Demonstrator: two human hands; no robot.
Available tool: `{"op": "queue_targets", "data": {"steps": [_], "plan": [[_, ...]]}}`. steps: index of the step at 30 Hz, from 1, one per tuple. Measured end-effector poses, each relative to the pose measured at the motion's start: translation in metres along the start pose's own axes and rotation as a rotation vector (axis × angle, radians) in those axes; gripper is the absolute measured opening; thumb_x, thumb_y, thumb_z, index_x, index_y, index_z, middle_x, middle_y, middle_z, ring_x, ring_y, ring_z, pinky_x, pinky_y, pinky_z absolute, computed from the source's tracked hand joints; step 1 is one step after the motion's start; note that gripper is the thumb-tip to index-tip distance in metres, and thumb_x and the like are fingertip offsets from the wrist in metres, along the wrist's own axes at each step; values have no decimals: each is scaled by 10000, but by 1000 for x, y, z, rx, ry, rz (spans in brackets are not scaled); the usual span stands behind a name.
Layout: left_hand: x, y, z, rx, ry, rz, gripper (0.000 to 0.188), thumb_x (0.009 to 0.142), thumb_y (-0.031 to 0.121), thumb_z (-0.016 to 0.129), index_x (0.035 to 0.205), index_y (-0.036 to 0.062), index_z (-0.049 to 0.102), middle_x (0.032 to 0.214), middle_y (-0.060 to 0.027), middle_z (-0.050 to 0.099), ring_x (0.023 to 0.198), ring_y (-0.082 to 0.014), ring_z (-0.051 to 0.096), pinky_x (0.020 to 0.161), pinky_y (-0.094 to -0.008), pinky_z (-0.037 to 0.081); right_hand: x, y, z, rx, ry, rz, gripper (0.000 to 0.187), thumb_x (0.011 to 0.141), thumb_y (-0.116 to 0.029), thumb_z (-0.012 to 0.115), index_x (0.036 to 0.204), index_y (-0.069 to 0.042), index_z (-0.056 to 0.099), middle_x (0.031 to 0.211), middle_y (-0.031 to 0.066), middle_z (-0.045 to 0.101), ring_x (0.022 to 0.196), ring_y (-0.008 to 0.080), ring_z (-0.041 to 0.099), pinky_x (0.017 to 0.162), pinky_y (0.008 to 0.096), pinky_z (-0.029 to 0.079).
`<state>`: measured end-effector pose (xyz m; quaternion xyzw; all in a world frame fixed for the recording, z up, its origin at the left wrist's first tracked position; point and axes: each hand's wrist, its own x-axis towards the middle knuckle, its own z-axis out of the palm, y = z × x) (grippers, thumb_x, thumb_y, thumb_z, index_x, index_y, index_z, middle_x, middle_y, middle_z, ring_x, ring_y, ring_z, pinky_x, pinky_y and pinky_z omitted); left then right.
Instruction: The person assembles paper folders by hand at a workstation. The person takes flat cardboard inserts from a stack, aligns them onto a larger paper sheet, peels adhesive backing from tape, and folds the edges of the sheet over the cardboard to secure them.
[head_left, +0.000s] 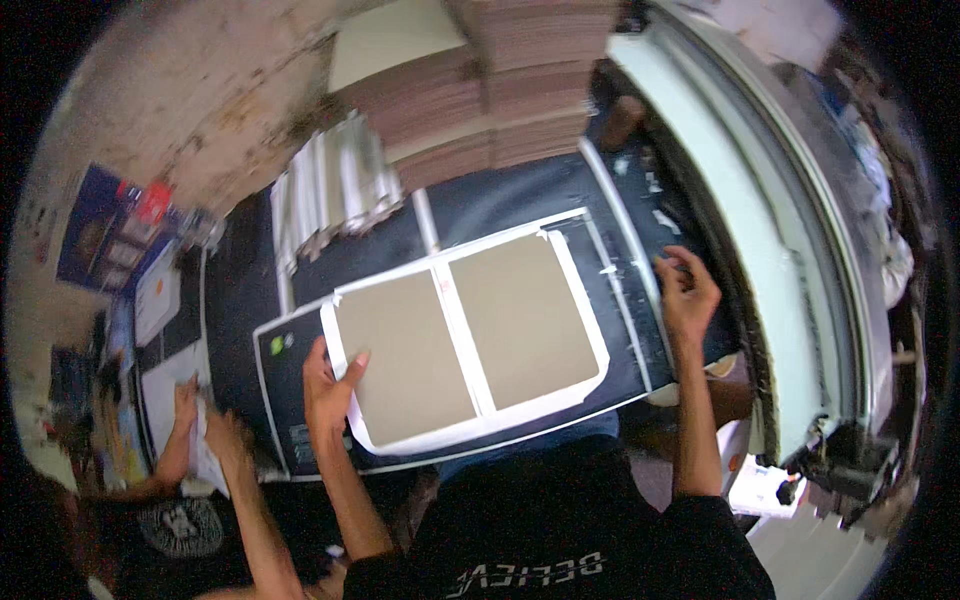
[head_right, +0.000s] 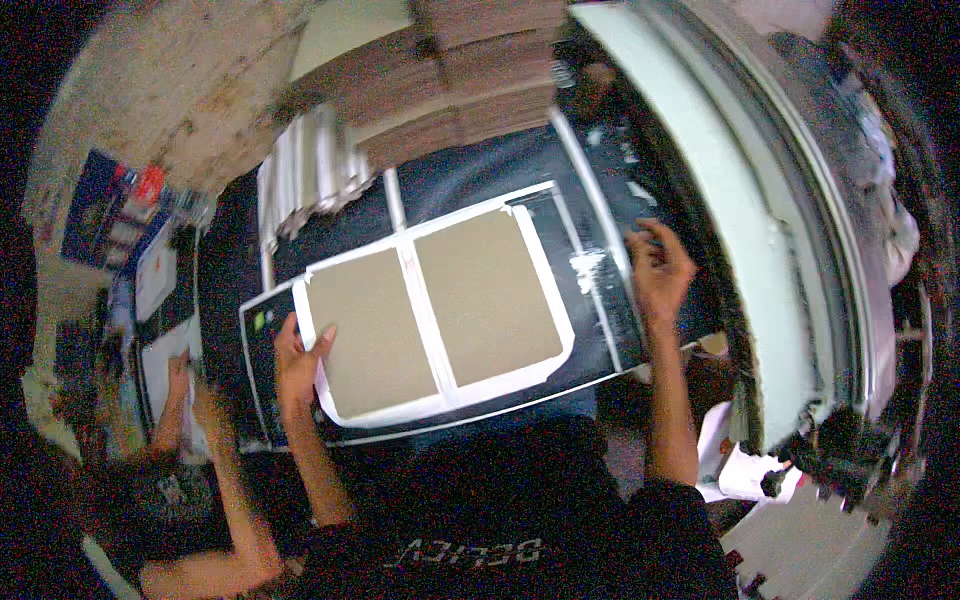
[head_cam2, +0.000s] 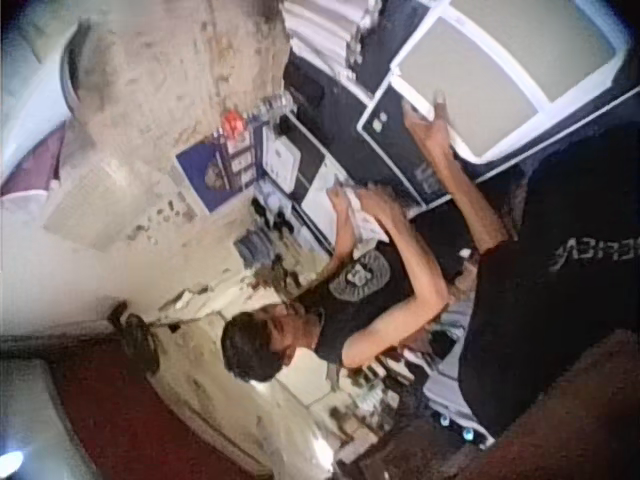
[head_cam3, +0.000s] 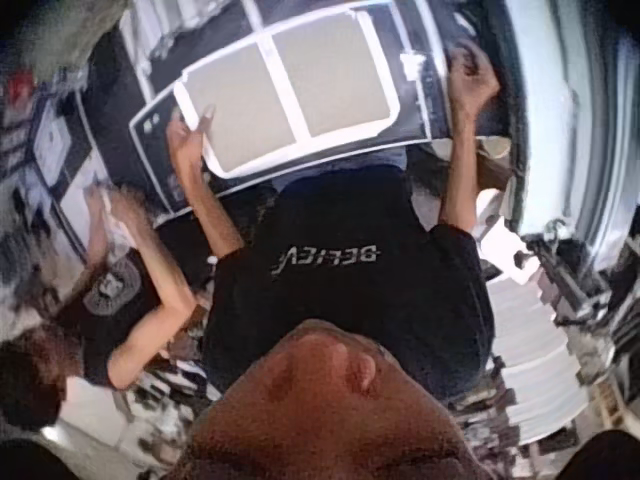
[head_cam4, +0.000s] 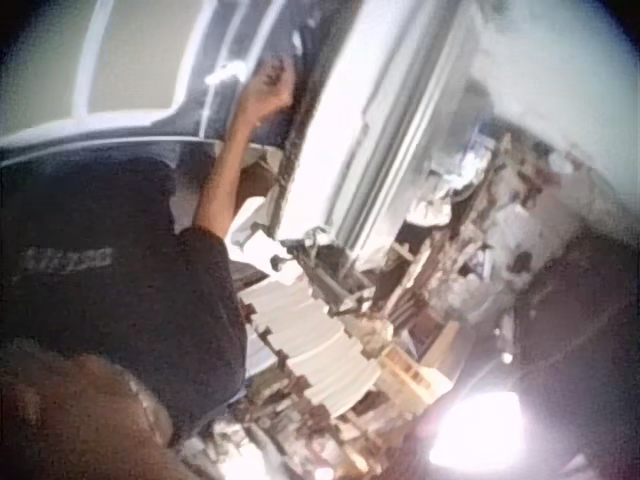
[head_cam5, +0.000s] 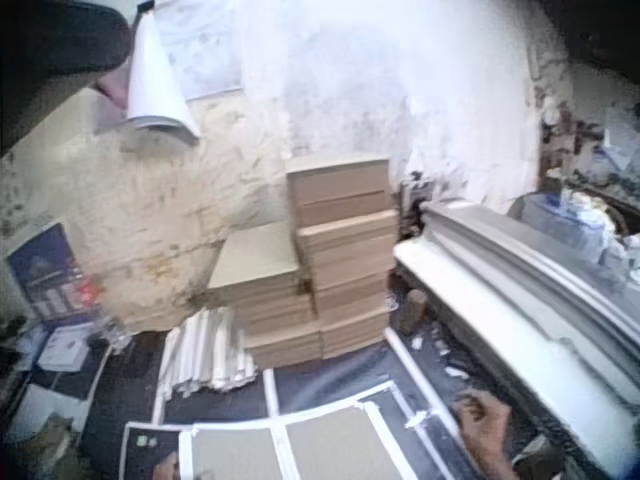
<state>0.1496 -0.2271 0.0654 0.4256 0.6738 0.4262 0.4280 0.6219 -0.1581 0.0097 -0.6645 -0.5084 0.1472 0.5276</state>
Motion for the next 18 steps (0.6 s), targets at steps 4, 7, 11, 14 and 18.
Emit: {"op": "queue_targets", "data": {"steps": [4,7,11,14,18], "plan": [[3,9,-49,542,317,2,586,857,155,773,1358,-44,542,1155,-224,704,1047,-303,696,922,-403,546,-4,23,-15,-26,17,-51,234,981,-163,690,1138,4,736,944,90,753,828,109,671,746,261,558],[11,-30,-106,734,516,51,645,836,191,782,1389,-40,545,1226,-267,671,1132,-381,663,994,-434,511,-1,19,-8,225,71,115,278,1034,-251,627,924,-5,696,638,-24,542,539,49,491,569,234,521],[13,-22,-134,754,483,1,607,809,180,794,1340,-44,599,1279,-273,647,1181,-384,642,1026,-426,492,-4,12,-9,-130,71,-76,158,975,-185,714,909,-44,685,676,-45,509,579,30,452,528,233,422],[15,-23,-154,683,428,-91,627,799,183,806,1345,-42,595,1301,-260,638,1203,-369,630,1039,-414,481,-5,-9,4,-134,131,-188,167,905,-107,774,1050,-33,739,822,-25,651,707,53,529,617,224,443],[23,-55,-192,641,437,-123,663,793,205,813,1367,-31,580,1302,-237,644,1212,-347,623,1045,-397,473,-3,14,-5,-69,94,-127,205,904,-87,760,1105,-46,760,924,28,731,779,102,614,699,262,510]]}}
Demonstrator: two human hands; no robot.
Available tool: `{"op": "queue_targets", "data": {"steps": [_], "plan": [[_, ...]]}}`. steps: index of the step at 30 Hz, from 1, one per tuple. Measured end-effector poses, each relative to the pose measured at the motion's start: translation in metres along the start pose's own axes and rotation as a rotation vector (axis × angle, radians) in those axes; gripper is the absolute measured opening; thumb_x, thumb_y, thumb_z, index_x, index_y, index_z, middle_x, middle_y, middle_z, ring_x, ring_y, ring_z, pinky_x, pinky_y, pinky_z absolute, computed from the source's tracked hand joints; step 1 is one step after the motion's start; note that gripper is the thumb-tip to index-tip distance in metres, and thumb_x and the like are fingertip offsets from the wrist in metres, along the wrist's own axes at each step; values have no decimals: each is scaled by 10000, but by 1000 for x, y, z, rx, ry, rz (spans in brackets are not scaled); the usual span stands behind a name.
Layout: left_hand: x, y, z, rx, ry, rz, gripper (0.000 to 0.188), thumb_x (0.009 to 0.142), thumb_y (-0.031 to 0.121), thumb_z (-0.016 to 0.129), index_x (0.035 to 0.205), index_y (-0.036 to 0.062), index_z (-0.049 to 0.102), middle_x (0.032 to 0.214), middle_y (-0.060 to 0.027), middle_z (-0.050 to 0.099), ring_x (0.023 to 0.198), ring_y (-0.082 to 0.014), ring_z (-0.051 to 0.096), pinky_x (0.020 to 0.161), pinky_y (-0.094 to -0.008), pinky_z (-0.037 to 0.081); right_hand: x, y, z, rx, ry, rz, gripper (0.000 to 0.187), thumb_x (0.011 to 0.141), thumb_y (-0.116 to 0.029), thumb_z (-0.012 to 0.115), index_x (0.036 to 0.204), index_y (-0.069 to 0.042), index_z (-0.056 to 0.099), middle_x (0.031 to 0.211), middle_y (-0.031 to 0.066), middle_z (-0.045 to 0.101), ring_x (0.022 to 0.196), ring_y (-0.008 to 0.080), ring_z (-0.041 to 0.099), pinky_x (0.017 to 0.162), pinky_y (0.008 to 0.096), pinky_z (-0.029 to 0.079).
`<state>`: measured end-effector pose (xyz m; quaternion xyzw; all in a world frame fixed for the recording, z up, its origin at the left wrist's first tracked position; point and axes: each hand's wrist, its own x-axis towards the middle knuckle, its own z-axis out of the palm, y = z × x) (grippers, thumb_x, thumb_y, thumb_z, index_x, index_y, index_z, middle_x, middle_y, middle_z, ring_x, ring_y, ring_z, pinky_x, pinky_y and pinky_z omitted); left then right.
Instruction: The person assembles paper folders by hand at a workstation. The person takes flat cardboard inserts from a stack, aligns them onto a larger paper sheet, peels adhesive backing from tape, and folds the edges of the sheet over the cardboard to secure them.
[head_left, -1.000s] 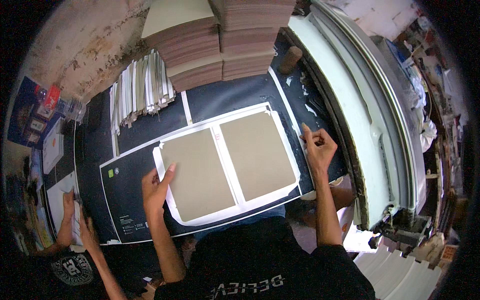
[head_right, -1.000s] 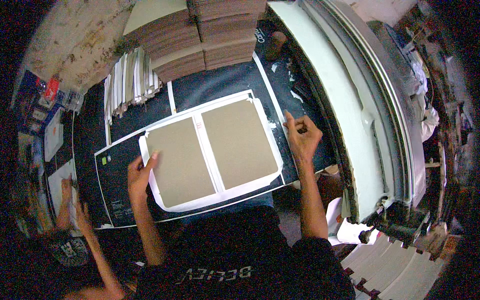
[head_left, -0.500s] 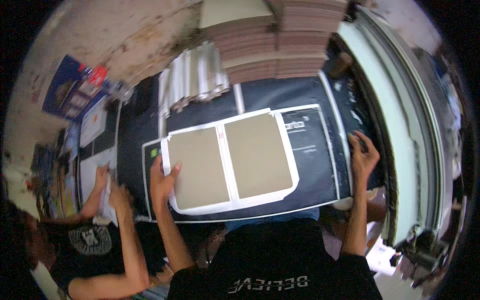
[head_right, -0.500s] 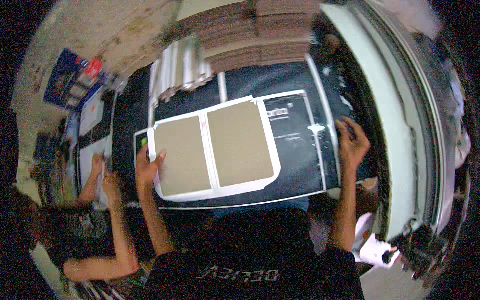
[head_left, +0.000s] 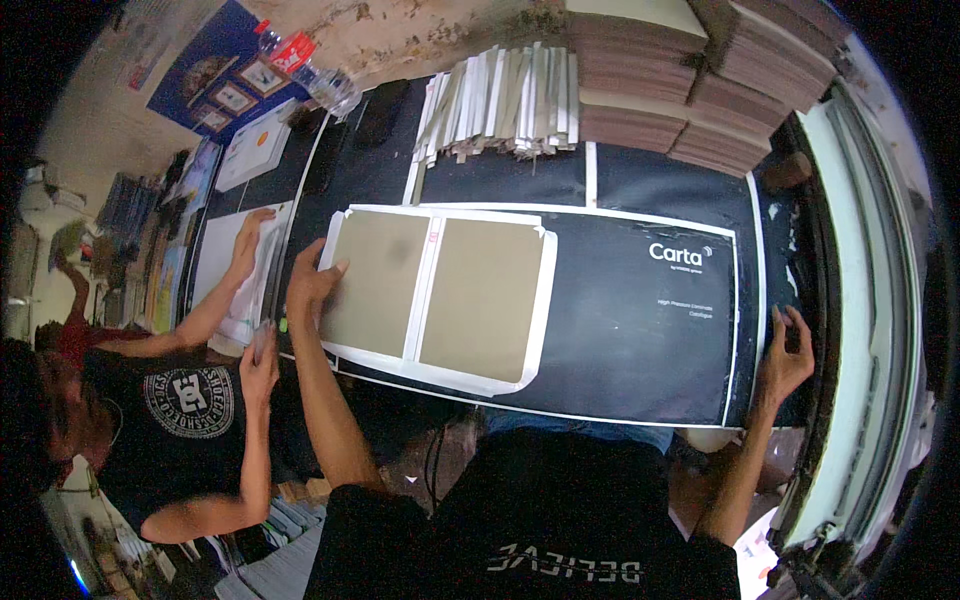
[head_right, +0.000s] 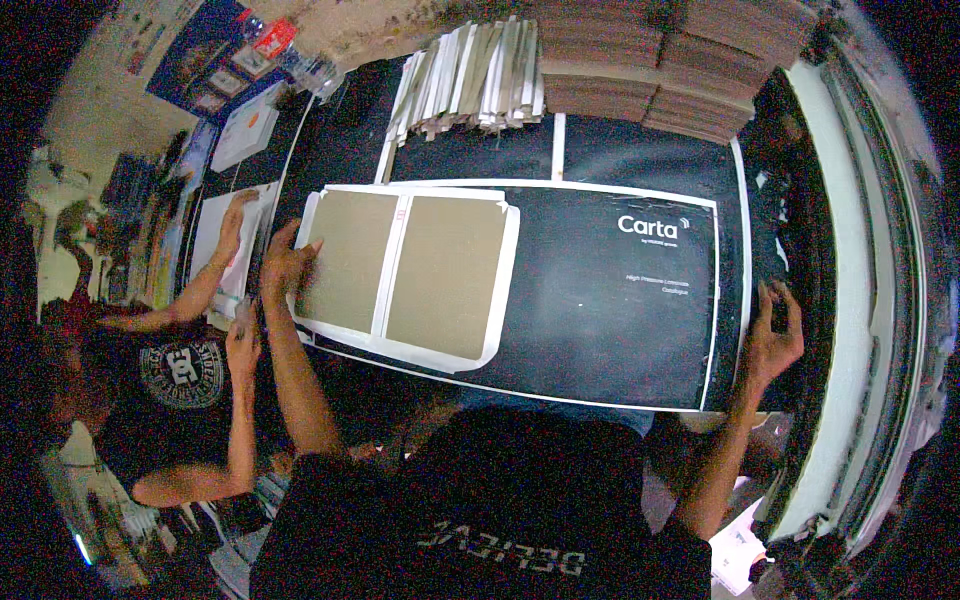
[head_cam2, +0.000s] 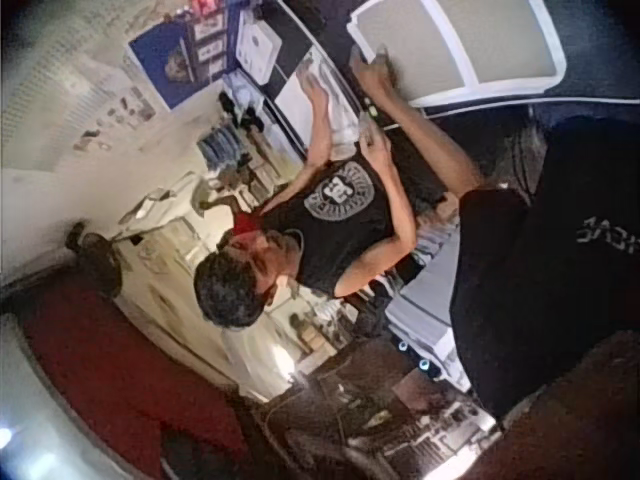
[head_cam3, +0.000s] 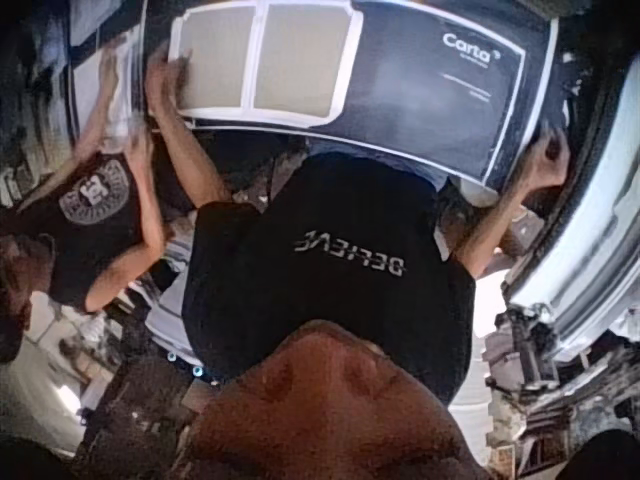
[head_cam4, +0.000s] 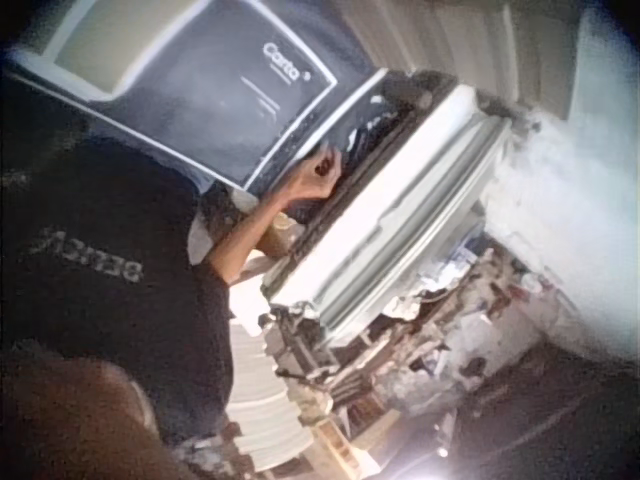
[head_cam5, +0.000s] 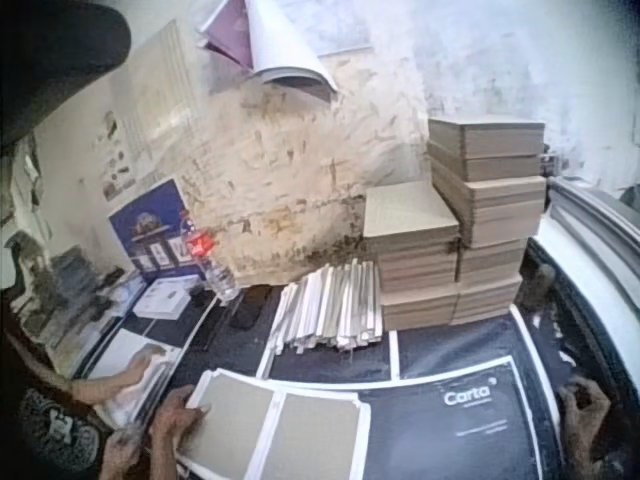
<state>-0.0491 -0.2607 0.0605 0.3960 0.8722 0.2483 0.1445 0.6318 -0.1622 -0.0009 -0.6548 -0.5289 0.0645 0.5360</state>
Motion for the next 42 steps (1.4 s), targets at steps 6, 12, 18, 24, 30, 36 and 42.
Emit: {"op": "queue_targets", "data": {"steps": [6,12,18,24,30,36,42], "plan": [[19,-64,-28,83,-8,26,732,778,223,820,1400,-40,536,1382,-268,575,1285,-353,569,1078,-418,441,-6,-19,-3,-270,-79,18,154,971,-152,688,1014,-43,788,798,45,724,698,88,604,659,286,511],[-51,79,44,-85,265,381,319,960,184,653,1195,-32,656,1057,-214,710,964,-308,694,868,-407,531,2,-13,-3,-253,18,-199,217,906,-95,753,1119,-56,769,1035,77,739,861,136,652,652,285,524],[-155,245,197,-700,-287,796,189,948,107,666,818,23,557,722,-109,574,721,-248,645,648,-377,511,1,-18,0,-216,-115,-204,121,889,-89,758,958,11,766,929,97,753,838,188,686,811,319,537],[-223,346,356,-972,-472,880,132,943,118,603,893,44,700,773,-198,626,705,-417,623,624,-497,455,0,-17,9,-243,-174,-223,156,943,-125,710,964,25,749,866,89,741,766,171,656,743,319,525],[-229,350,342,-1054,-387,979,161,839,71,723,950,12,621,738,-180,642,663,-392,620,619,-491,454,4,-7,4,-207,-119,-112,174,995,-103,633,1074,30,713,943,89,725,795,182,615,754,330,507],[-226,347,346,-1000,-668,869,155,958,157,592,977,6,619,776,-219,662,714,-420,669,659,-520,522,10,3,10,-245,-145,-195,201,943,-67,676,1092,46,749,1041,161,766,933,230,715,881,337,543],[-220,344,337,-687,-460,972,295,961,301,624,842,30,633,789,-195,603,720,-414,648,654,-527,539,6,-27,8,-224,-167,4,251,900,-148,747,1067,38,765,1013,157,775,872,216,720,840,345,553]]}}
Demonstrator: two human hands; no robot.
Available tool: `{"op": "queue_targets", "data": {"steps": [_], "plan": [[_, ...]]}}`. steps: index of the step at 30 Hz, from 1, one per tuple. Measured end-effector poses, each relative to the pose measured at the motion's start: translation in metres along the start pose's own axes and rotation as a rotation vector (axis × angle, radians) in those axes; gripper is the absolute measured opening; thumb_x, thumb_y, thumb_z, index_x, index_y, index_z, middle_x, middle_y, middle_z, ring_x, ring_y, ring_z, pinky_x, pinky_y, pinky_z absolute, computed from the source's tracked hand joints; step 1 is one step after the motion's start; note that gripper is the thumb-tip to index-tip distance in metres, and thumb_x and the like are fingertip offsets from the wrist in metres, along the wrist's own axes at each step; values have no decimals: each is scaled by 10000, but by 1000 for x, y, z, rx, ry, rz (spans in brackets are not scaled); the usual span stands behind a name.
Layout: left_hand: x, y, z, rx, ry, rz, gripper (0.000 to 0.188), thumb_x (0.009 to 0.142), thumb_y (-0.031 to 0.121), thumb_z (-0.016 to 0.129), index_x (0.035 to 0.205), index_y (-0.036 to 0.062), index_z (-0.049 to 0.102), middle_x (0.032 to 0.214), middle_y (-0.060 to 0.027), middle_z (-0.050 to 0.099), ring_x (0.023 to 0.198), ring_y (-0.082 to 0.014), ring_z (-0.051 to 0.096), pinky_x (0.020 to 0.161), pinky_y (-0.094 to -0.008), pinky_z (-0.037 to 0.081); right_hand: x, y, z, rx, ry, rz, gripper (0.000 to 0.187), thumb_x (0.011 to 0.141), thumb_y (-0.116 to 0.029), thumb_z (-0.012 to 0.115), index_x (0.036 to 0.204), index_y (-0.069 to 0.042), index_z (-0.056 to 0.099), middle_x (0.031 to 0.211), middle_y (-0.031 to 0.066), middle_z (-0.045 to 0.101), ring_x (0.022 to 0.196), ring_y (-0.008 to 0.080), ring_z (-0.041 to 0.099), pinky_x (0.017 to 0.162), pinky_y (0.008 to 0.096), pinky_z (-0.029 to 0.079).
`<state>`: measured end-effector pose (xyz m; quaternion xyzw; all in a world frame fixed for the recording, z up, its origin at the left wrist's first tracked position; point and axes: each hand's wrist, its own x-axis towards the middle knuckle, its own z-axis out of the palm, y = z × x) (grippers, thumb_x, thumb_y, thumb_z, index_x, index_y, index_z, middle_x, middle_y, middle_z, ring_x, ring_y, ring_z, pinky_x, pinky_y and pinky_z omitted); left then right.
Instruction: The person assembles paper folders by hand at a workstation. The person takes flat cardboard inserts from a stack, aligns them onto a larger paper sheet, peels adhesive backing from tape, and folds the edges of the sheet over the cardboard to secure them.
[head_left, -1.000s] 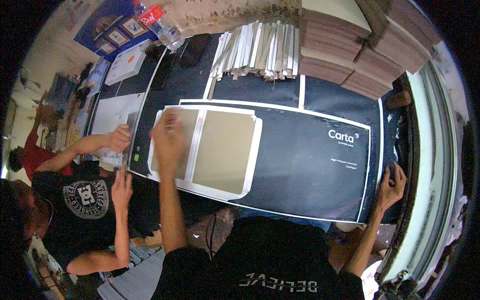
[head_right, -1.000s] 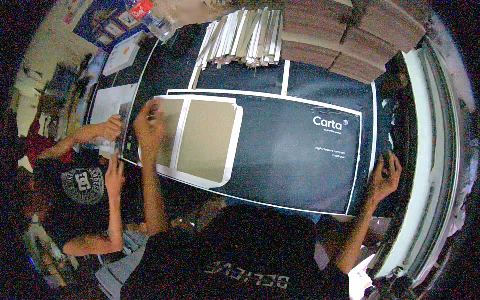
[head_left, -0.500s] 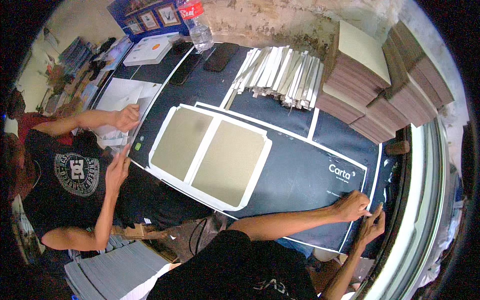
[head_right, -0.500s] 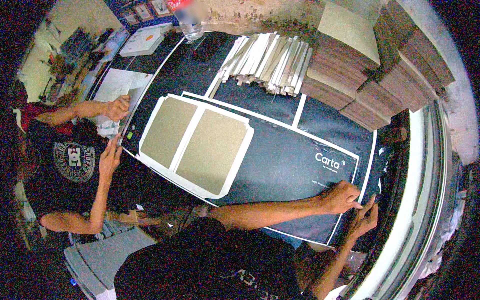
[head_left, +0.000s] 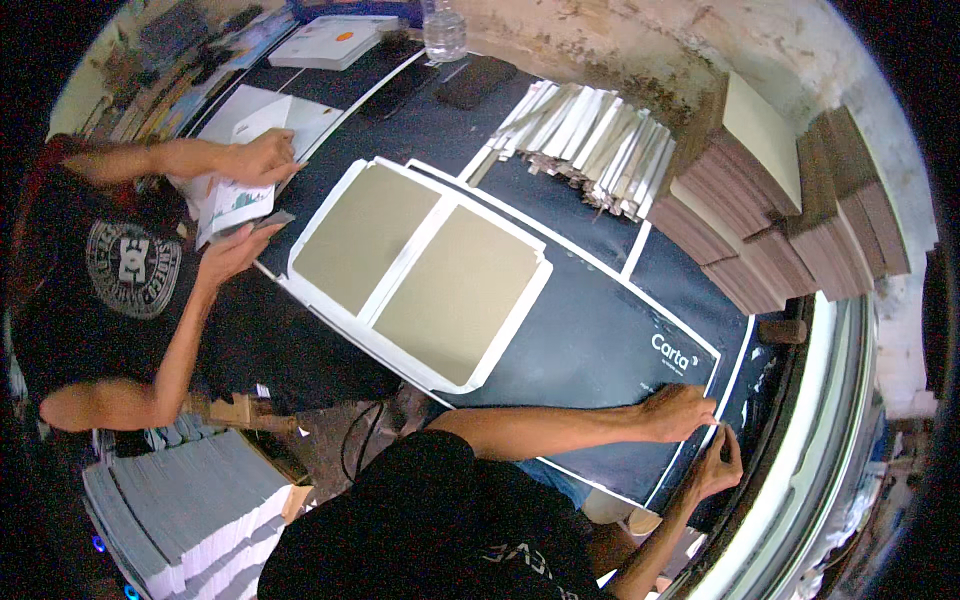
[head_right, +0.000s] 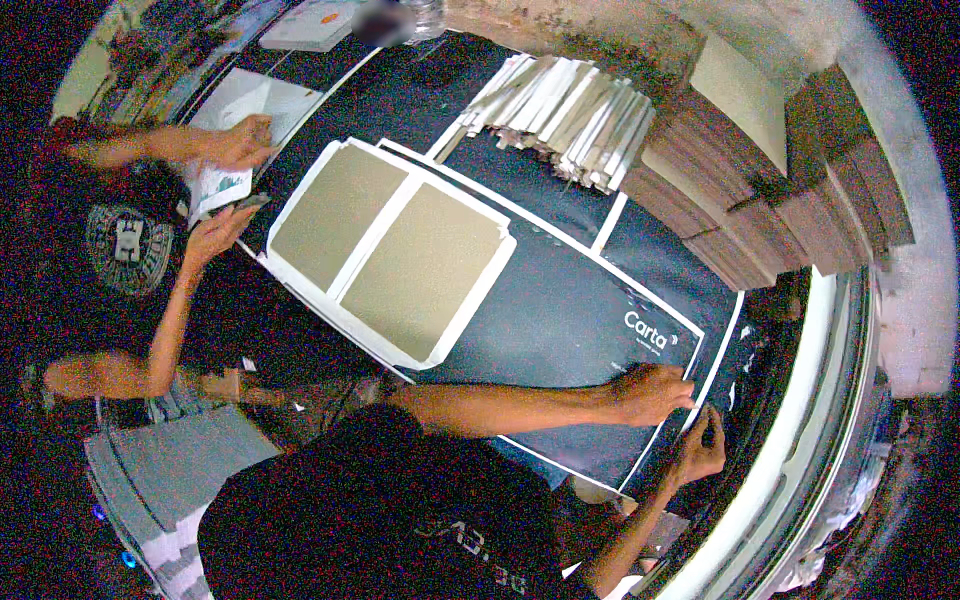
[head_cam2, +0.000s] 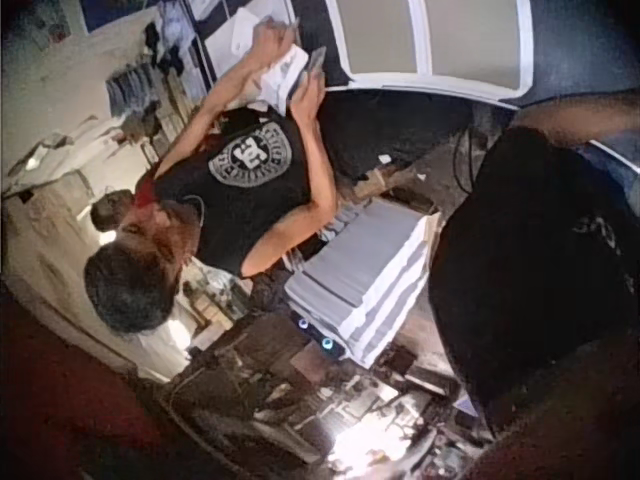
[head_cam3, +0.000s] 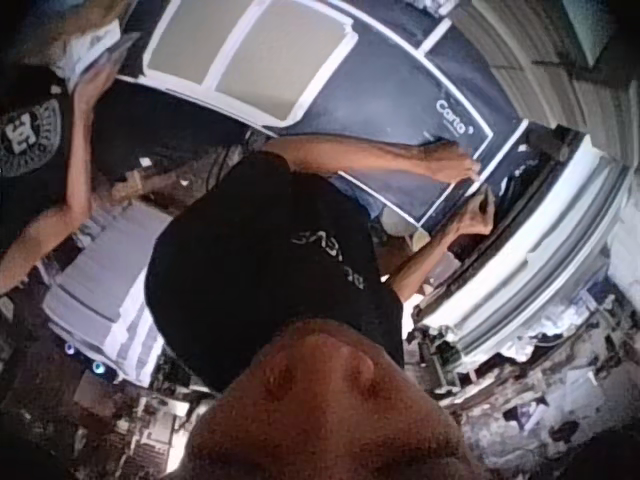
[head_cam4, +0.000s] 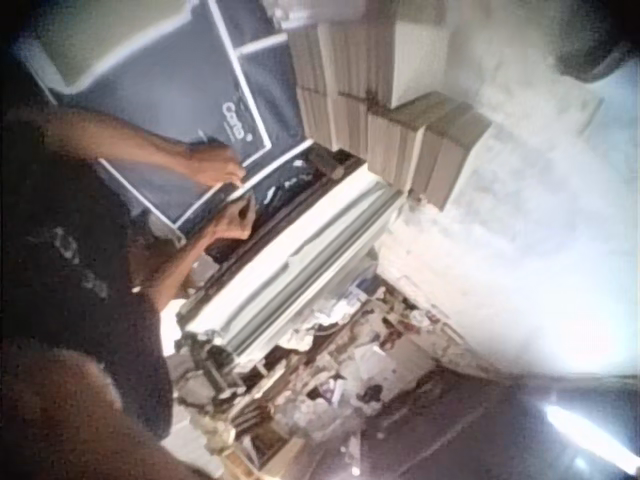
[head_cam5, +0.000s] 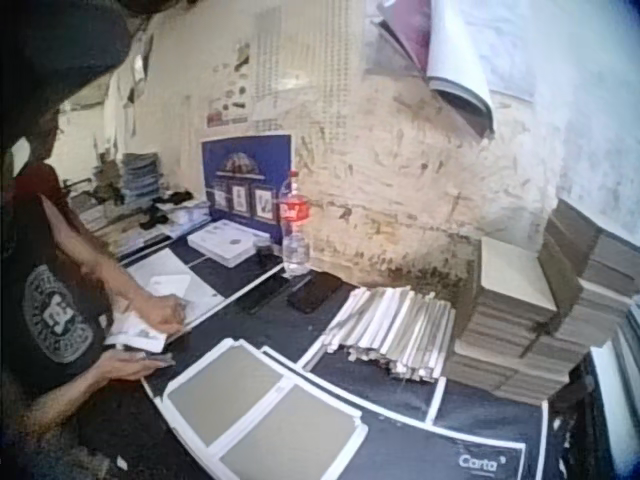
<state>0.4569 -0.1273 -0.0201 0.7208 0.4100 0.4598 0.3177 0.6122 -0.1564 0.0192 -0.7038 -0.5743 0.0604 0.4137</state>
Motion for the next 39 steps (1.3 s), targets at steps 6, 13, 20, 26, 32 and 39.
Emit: {"op": "queue_targets", "data": {"steps": [6,13,20,26,32,39], "plan": [[-4,10,-8,102,27,238,257,926,309,656,850,65,677,815,-187,620,768,-397,667,643,-519,556,-2,19,1,8,28,-162,247,910,-115,706,1110,22,756,1018,143,775,842,239,723,784,367,566],[-5,7,-4,73,-18,132,303,932,338,660,862,43,679,698,-183,654,641,-393,675,567,-505,543,-4,24,-1,16,-37,-359,136,896,-35,704,1005,13,770,937,91,762,849,225,705,806,352,559],[1,-2,-11,227,-145,128,338,865,388,708,845,54,658,705,-165,650,687,-387,683,580,-496,539,-6,16,4,102,56,-300,120,888,-44,737,987,15,770,932,98,754,823,214,689,765,353,549],[3,-10,4,7,-49,98,246,878,260,696,906,41,590,846,-166,637,856,-408,657,719,-501,539,-6,21,7,-50,100,-251,158,974,-129,672,1030,2,740,916,129,721,810,251,665,759,348,534],[6,-3,4,-46,94,139,260,880,204,694,771,-6,588,782,-214,606,801,-444,633,682,-529,494,-1,26,9,2,49,-356,114,969,-83,665,1001,24,687,851,111,677,760,225,615,729,331,515],[11,-32,20,116,2,312,333,934,370,635,875,42,621,889,-180,614,877,-381,632,767,-489,522,1,40,8,-16,-38,-321,206,913,-48,702,1097,43,721,1028,158,747,908,260,706,840,369,545]]}}
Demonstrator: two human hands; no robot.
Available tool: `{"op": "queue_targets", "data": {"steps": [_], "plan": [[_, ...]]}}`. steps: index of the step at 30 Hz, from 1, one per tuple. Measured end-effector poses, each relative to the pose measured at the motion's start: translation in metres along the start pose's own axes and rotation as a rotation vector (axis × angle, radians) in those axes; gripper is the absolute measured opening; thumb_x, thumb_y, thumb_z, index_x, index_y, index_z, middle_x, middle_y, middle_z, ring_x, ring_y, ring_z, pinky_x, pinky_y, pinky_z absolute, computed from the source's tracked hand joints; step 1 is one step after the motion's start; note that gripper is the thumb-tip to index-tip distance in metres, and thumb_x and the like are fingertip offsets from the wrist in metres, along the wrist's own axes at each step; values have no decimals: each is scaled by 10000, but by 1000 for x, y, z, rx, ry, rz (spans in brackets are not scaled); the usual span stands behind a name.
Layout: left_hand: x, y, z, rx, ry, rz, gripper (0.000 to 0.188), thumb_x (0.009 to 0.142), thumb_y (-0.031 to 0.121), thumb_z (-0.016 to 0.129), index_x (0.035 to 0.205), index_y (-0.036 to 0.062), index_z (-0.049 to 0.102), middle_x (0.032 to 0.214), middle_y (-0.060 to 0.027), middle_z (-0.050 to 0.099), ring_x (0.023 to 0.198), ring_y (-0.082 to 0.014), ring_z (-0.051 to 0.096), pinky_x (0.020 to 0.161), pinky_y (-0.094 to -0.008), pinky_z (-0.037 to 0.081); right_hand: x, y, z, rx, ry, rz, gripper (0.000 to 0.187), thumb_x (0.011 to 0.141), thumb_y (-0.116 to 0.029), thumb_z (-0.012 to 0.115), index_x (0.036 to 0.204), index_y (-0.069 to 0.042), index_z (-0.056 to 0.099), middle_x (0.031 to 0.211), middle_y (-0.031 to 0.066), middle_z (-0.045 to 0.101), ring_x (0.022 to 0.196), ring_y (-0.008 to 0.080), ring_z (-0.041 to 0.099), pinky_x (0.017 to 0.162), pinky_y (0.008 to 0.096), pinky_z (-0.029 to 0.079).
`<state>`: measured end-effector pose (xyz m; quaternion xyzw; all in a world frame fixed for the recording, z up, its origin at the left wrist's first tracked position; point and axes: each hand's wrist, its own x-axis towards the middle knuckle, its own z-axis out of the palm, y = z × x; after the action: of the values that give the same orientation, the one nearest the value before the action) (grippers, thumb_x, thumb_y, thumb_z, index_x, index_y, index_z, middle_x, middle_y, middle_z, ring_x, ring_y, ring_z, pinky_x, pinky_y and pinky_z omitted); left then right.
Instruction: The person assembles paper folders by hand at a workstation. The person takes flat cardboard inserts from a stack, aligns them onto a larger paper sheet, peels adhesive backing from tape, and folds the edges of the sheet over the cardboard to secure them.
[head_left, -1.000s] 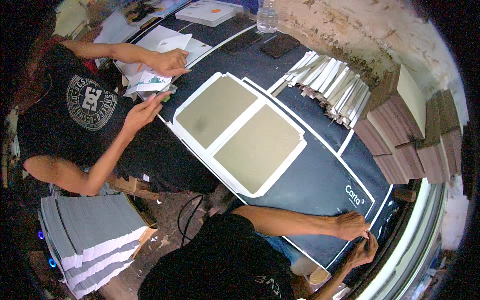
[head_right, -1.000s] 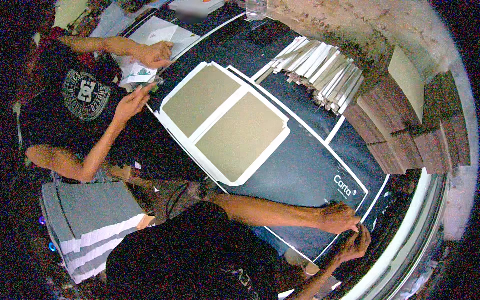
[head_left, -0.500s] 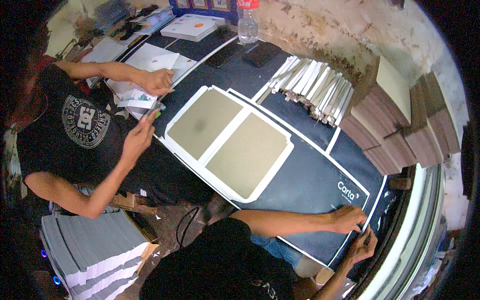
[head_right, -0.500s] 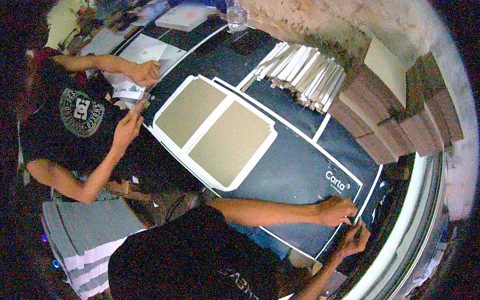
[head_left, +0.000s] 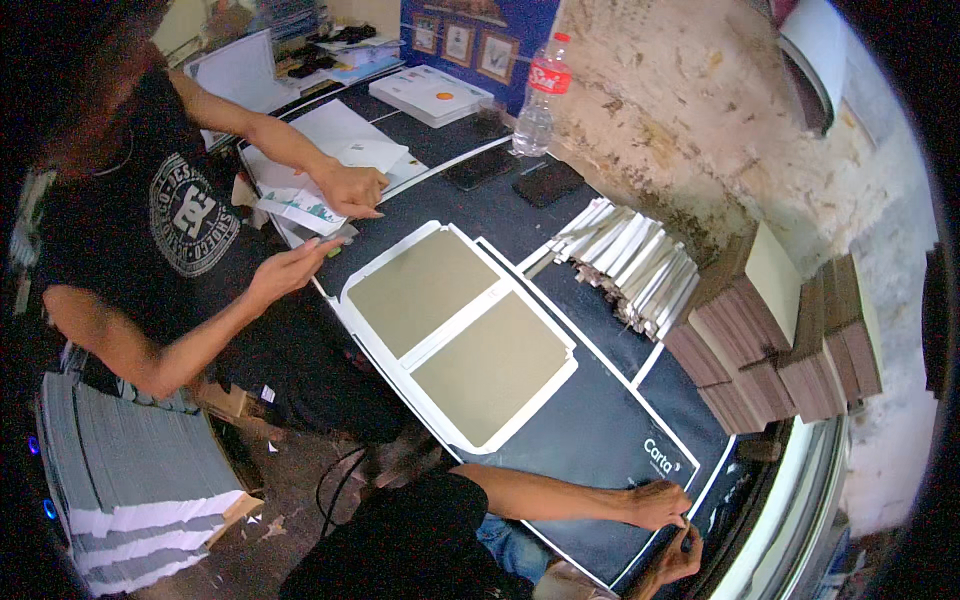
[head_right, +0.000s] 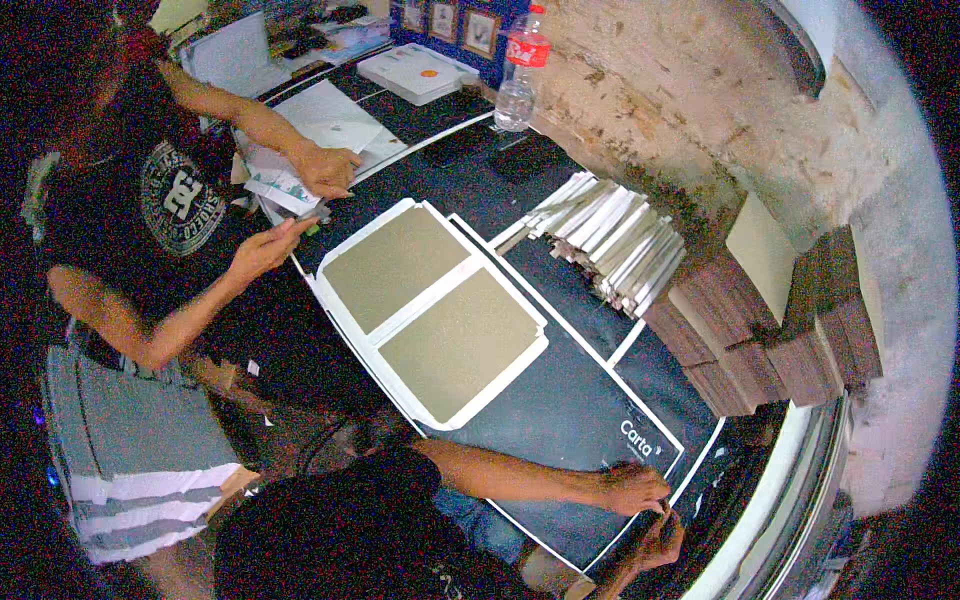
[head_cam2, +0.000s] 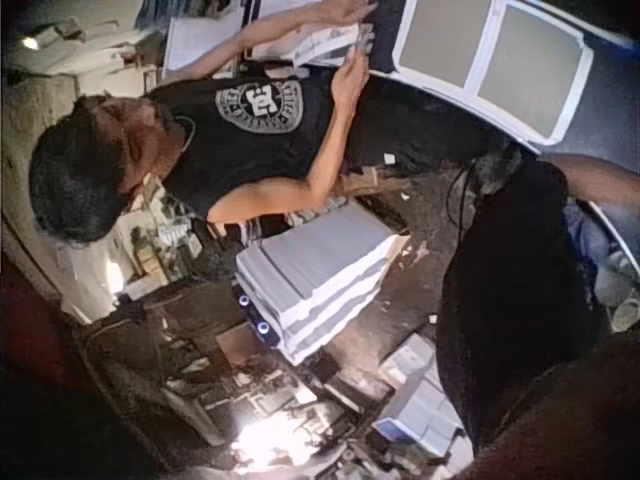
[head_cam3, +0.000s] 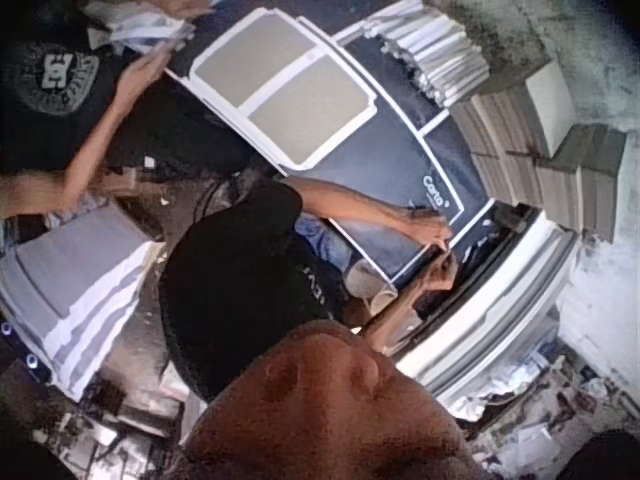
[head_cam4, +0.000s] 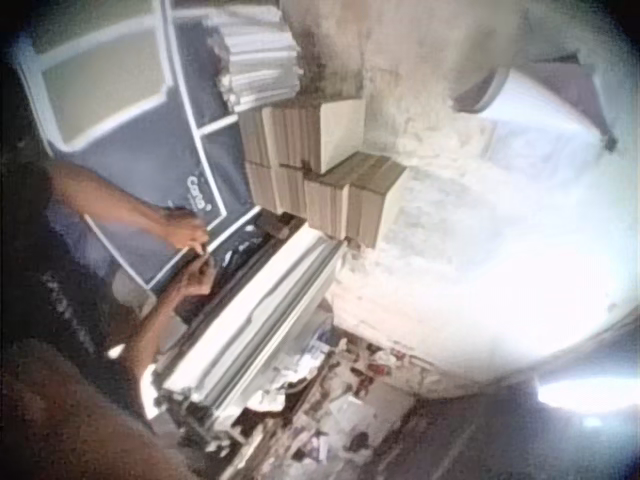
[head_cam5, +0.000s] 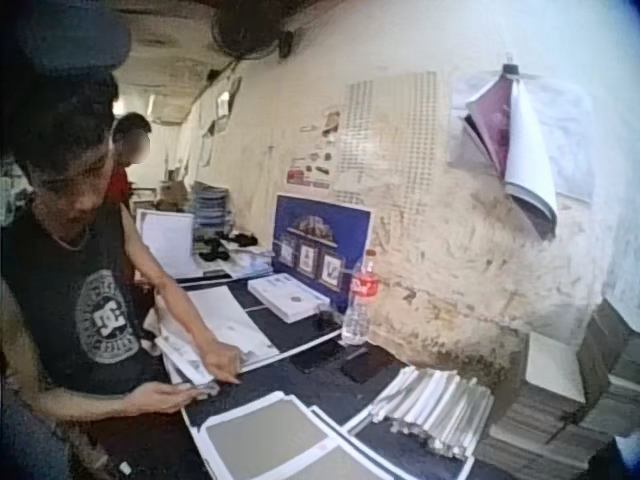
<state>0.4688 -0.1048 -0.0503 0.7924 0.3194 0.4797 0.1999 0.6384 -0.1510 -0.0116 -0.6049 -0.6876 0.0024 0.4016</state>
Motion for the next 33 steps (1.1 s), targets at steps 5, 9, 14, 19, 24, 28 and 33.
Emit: {"op": "queue_targets", "data": {"steps": [5,9,14,19,24,28,33], "plan": [[6,17,-11,-151,-83,-212,413,951,414,621,821,22,613,784,-181,609,759,-399,631,684,-504,506,6,-28,-3,-109,-27,-73,289,883,59,612,1162,73,688,1180,217,700,1077,324,674,945,424,512],[6,21,-6,-185,150,-148,492,911,411,676,668,-11,607,657,-242,581,620,-430,605,574,-504,447,-1,-21,-11,5,3,-115,169,877,33,687,1037,75,724,944,171,706,867,308,680,808,385,538],[7,22,-9,-362,318,-73,434,889,319,714,647,-27,614,673,-257,596,652,-437,619,590,-496,442,-4,-23,-6,121,87,-152,139,887,-3,704,1012,46,738,936,142,717,856,277,683,784,377,538],[4,12,-7,-249,193,-76,311,871,237,726,728,-7,594,708,-216,609,727,-425,620,645,-501,448,-1,-22,2,67,35,-50,151,916,-48,687,1033,43,718,961,151,701,879,282,673,795,382,533],[10,29,-29,-316,-71,-242,298,909,309,685,808,43,598,744,-196,611,761,-402,634,664,-502,482,7,-2,1,-79,27,-84,207,993,-102,579,1052,78,664,899,221,615,824,375,617,757,429,504],[0,22,-27,-166,-51,-170,344,891,338,709,770,42,584,790,-178,620,746,-396,626,641,-483,494,9,-17,10,-94,90,-54,243,1009,-147,589,963,88,627,780,221,549,734,366,564,697,437,473],[18,41,-54,-38,-144,-81,314,880,317,724,811,46,581,1000,-142,626,1015,-354,629,773,-463,512,3,34,-4,82,73,-90,495,954,-222,717,678,47,407,603,143,323,574,249,274,529,430,322]]}}
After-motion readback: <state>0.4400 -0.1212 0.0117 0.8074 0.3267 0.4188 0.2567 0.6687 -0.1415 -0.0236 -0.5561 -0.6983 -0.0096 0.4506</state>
